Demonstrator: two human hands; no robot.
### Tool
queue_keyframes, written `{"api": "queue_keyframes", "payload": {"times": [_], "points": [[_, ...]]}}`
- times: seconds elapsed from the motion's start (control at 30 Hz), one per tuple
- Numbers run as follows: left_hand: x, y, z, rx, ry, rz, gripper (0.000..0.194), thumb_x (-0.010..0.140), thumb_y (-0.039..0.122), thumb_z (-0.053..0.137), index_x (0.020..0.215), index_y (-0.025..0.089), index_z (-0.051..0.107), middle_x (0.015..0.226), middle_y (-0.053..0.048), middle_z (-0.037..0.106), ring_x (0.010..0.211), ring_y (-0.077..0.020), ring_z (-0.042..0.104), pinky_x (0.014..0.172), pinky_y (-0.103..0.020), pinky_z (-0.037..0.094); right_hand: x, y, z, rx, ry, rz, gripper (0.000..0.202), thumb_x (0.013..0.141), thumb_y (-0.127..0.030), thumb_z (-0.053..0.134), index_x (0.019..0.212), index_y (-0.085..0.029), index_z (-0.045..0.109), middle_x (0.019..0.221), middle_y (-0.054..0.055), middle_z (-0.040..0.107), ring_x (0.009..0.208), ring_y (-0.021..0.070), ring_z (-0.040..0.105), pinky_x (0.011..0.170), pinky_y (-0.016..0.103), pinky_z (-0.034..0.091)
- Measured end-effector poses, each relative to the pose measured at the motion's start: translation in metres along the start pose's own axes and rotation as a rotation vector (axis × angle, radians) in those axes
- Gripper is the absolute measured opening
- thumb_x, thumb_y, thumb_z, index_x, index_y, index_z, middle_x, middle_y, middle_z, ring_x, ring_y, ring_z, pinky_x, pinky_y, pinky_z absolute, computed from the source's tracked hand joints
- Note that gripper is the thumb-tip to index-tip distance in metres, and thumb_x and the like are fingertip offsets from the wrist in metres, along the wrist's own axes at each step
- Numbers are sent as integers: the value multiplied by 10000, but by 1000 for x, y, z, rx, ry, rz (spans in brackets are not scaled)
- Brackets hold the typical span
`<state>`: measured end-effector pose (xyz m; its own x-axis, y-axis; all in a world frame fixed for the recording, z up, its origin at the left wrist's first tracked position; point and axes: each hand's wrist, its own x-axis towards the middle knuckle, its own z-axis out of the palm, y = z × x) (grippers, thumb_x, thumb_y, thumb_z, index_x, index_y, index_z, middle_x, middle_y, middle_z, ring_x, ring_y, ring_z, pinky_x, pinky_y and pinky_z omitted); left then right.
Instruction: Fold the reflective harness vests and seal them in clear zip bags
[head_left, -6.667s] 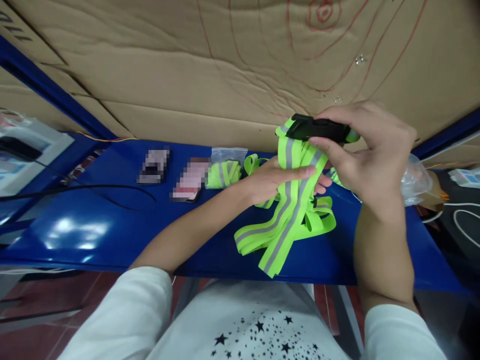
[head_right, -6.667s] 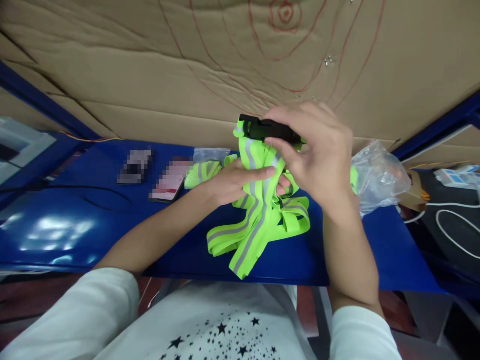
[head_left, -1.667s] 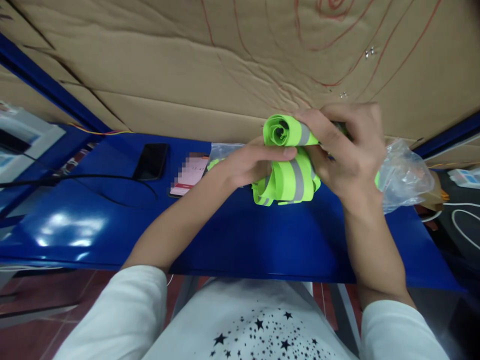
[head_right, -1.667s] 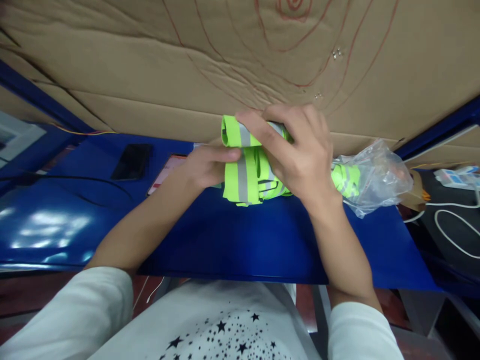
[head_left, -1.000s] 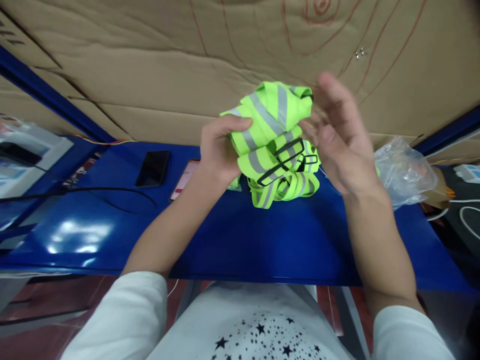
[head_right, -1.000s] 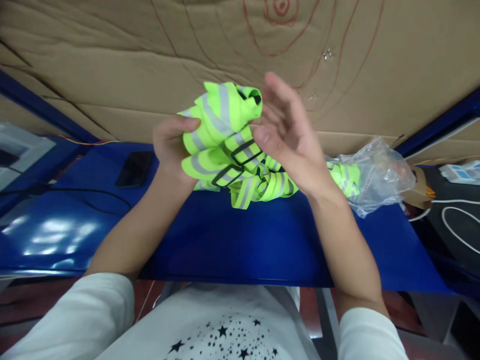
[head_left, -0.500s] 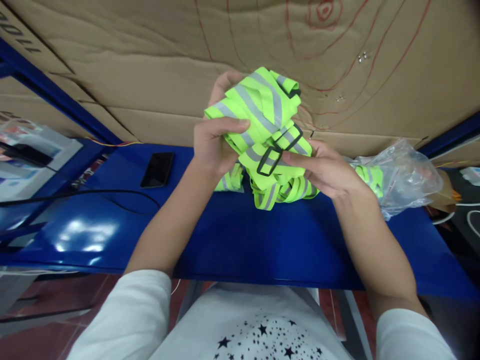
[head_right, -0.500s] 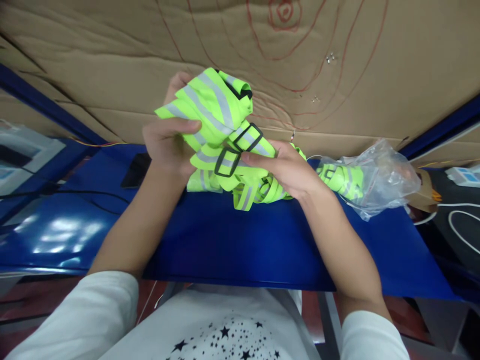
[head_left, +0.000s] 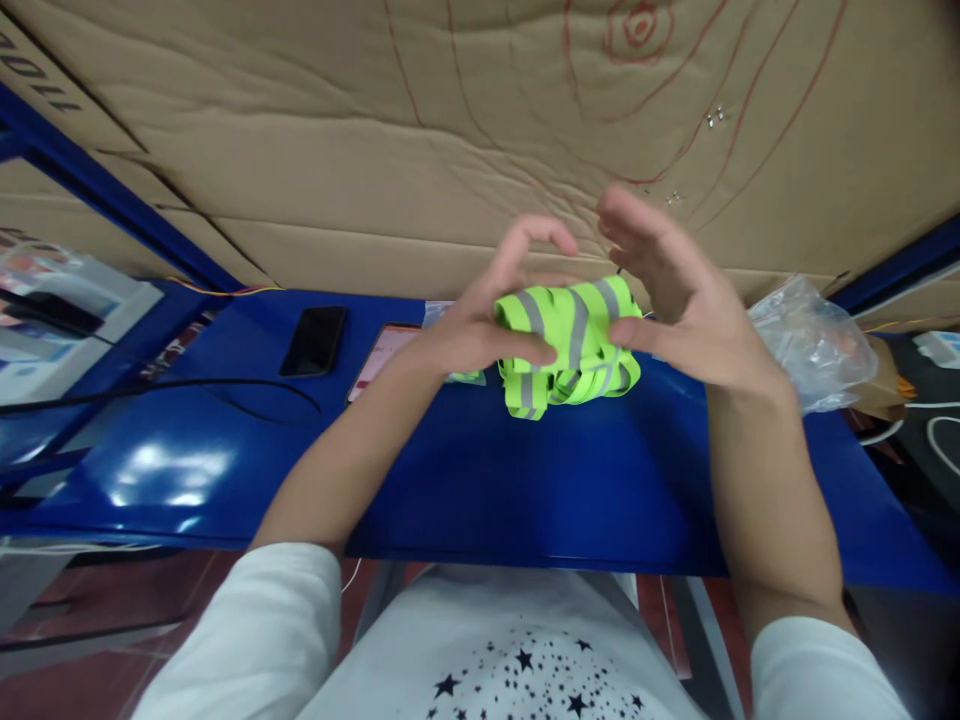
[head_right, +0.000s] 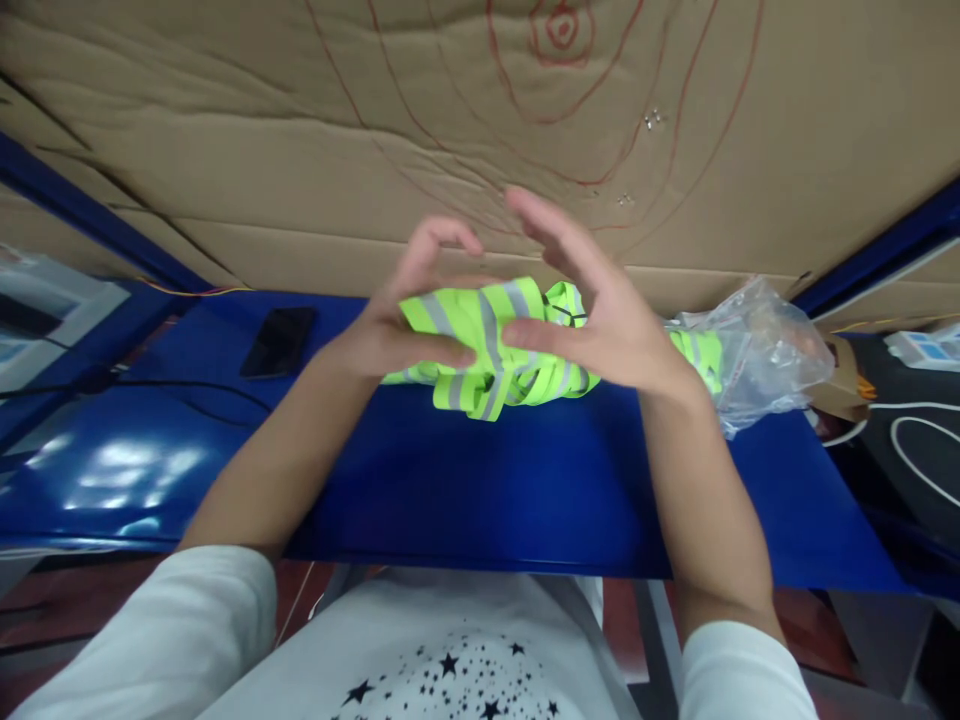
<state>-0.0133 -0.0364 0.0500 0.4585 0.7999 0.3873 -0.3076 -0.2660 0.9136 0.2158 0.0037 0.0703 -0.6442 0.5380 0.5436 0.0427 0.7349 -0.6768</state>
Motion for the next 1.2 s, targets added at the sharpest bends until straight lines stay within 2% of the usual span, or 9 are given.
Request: {"api": "queue_keyframes", "payload": {"times": [0.17, 0.3, 0.4, 0.5, 0.57, 0.67, 0.8, 0.9, 1.2], "points": [[2, -14, 7, -37, 57, 21, 713, 629, 126, 885, 1169, 306, 457, 1159, 6, 713, 1108, -242, 722, 833, -316, 553, 2, -1, 30, -49, -54, 22, 850, 909, -477, 764, 1643, -339, 359, 1658, 10, 450, 1509, 260, 490, 1287, 450, 415], [3, -16, 1, -52, 84, -47, 766, 618, 84, 863, 1182, 342, 413, 1240, 25, 660, 1185, -259, 695, 854, -326, 547, 1, 10, 26, -117, -110, 93, 926, 892, -581, 743, 1669, -354, 292, 1699, 9, 387, 1558, 284, 417, 1288, 503, 381], [4, -17, -5, 24, 140, -20, 800, 553, 19, 847, 1159, 332, 427, 1455, 1, 552, 1261, -284, 639, 829, -302, 551, 1, 12, 16, -158, -182, 161, 894, 811, -598, 815, 1592, -342, 463, 1644, 14, 474, 1541, 338, 433, 1263, 549, 397], [6, -20, -10, 44, 192, -46, 768, 533, 1, 795, 1139, 310, 438, 1500, -14, 496, 1174, -258, 657, 769, -278, 550, 4, 9, 16, -160, -180, 244, 657, 841, -584, 787, 1417, -295, 660, 1417, 23, 683, 1335, 355, 629, 1154, 557, 508], [8, -22, -12, 8, 208, -67, 738, 540, 12, 751, 1132, 309, 426, 1472, -7, 500, 1077, -224, 678, 706, -265, 535, 6, 6, 19, -160, -134, 287, 583, 868, -602, 752, 1350, -279, 700, 1308, 26, 735, 1219, 341, 687, 1088, 549, 551], [12, -26, -14, -24, 263, -68, 722, 528, 23, 703, 1121, 303, 400, 1408, 2, 522, 1050, -201, 660, 672, -251, 506, 5, 3, 21, -200, -109, 233, 585, 907, -616, 704, 1397, -299, 653, 1439, 44, 664, 1340, 330, 619, 1163, 537, 498], [14, -33, -15, -32, 340, -79, 707, 526, 46, 704, 1110, 291, 390, 1292, 6, 585, 1132, -213, 632, 768, -265, 504, 0, 3, 22, -396, -157, 84, 792, 887, -553, 755, 1575, -298, 457, 1647, 91, 448, 1553, 333, 396, 1274, 550, 369], [15, -34, -16, -57, 362, -98, 703, 534, 38, 706, 1114, 298, 405, 1242, 30, 626, 1101, -201, 662, 792, -266, 507, -4, 5, 29, -597, -164, 60, 908, 836, -424, 831, 1613, -265, 388, 1616, 145, 469, 1495, 405, 453, 1217, 641, 397], [13, -29, -14, -142, 335, -218, 698, 537, 24, 680, 1143, 301, 473, 734, 118, 591, 600, -106, 574, 552, -246, 384, -1, 6, 42, -673, -193, -66, 967, 815, -191, 783, 1643, -250, 288, 1599, 171, 477, 1478, 394, 482, 1184, 620, 451]]}}
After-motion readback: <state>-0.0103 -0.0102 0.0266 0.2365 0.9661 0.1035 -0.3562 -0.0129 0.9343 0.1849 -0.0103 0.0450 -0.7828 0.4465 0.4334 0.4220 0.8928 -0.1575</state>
